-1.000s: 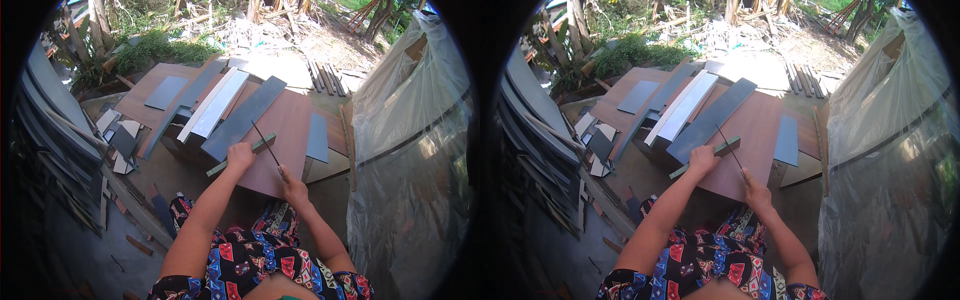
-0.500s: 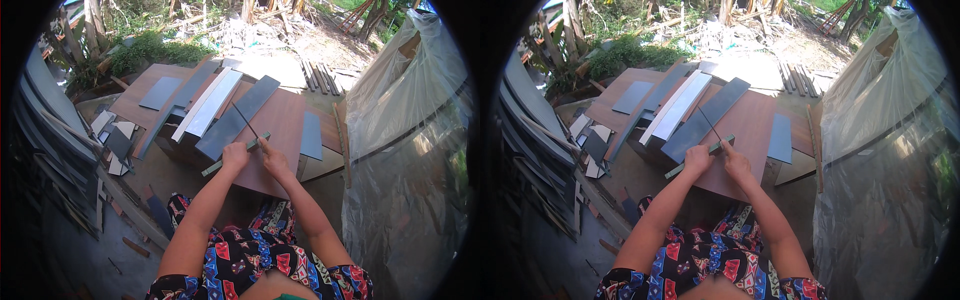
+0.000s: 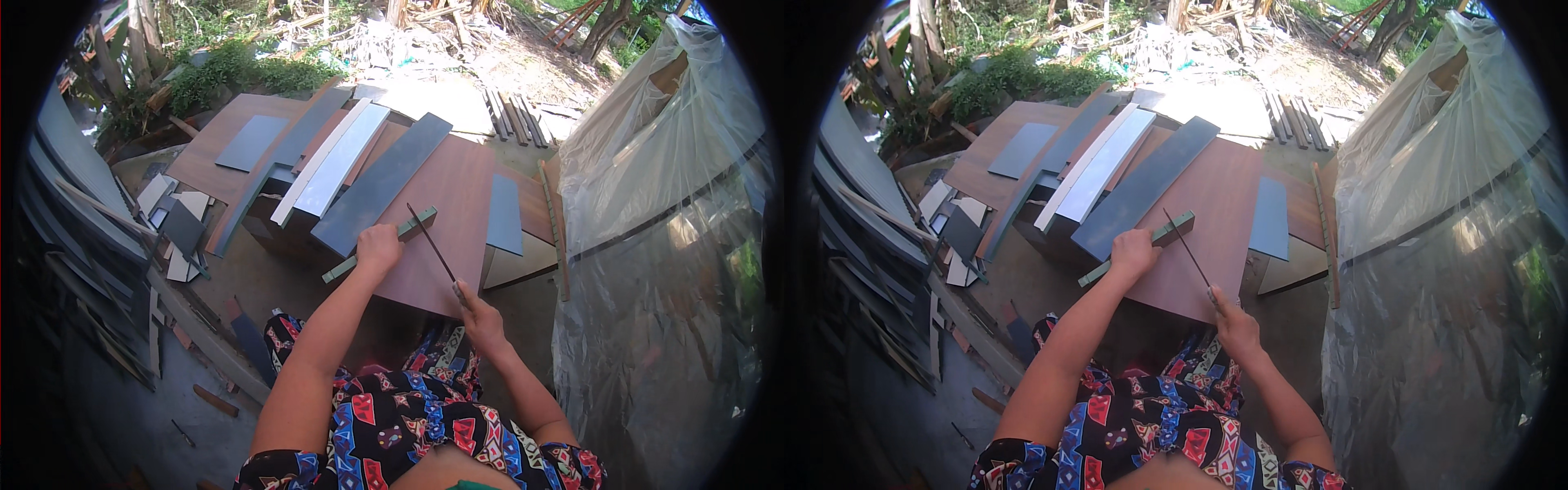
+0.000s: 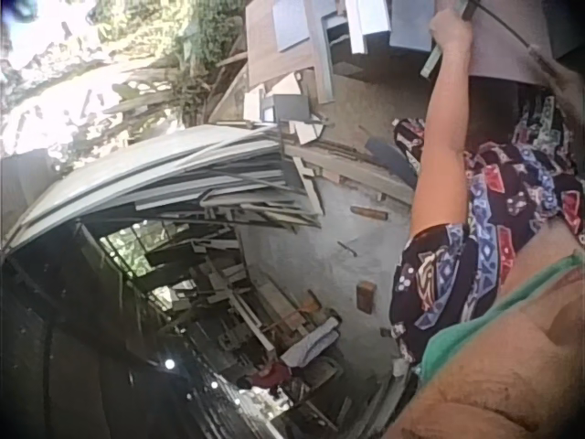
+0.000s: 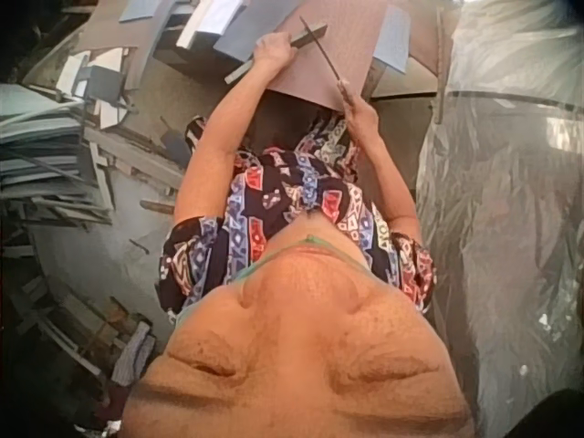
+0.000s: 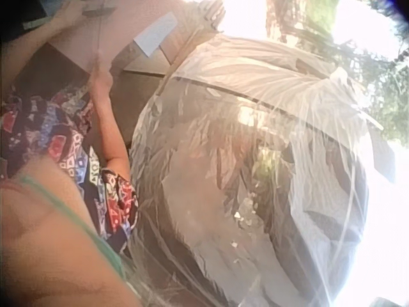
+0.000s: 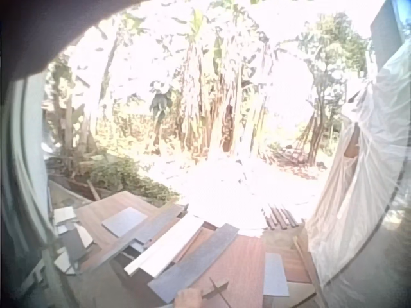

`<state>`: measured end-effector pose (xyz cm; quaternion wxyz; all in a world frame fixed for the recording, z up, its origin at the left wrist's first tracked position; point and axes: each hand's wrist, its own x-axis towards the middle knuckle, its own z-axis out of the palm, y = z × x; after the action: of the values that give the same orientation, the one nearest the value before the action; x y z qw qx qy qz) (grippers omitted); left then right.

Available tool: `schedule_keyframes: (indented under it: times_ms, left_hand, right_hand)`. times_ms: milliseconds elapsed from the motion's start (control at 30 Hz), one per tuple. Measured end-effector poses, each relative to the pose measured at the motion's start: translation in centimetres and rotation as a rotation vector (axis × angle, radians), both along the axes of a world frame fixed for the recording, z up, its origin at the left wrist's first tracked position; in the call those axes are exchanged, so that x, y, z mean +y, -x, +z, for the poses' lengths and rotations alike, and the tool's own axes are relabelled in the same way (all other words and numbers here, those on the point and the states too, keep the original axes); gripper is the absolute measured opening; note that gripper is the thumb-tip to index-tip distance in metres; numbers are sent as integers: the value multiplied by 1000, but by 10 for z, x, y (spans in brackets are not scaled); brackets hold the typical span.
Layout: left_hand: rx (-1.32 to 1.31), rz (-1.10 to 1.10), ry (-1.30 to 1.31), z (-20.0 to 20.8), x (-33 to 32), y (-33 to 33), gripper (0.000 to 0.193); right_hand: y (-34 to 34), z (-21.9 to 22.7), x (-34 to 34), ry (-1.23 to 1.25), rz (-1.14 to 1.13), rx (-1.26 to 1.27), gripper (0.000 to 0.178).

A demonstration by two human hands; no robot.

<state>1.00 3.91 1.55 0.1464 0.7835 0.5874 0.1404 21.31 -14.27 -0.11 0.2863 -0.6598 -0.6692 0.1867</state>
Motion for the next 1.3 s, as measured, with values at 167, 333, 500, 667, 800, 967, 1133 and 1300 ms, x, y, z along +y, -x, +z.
schedule_keyframes:
  times_ms: [167, 333, 500, 667, 800, 967, 1133, 1300]
  left_hand:
    - [24, 6, -14, 0, -3, -5, 31]
    - [46, 24, 23, 6, -5, -8, 31]
    - [30, 40, 19, 0, -2, -2, 31]
    - [15, 15, 16, 3, -2, -5, 30]
    - [39, 6, 10, 7, -3, -2, 30]
    - [56, 13, -13, -1, -4, -6, 30]
    - [54, 26, -37, -4, -7, -11, 30]
    - [61, 30, 42, 8, -6, -4, 26]
  right_hand:
    - [28, 18, 97, 174, -25, -5, 52]
    - [40, 10, 121, 28, -21, -61, 54]
    - [13, 13, 37, 86, -8, 88, 54]
    - [-4, -8, -28, -133, 0, 95, 56]
    - [2, 4, 2, -44, -12, 90, 56]
    - [22, 6, 102, 77, -3, -42, 58]
    - [36, 4, 129, -22, 2, 15, 59]
    - [16, 6, 51, 77, -26, -10, 57]
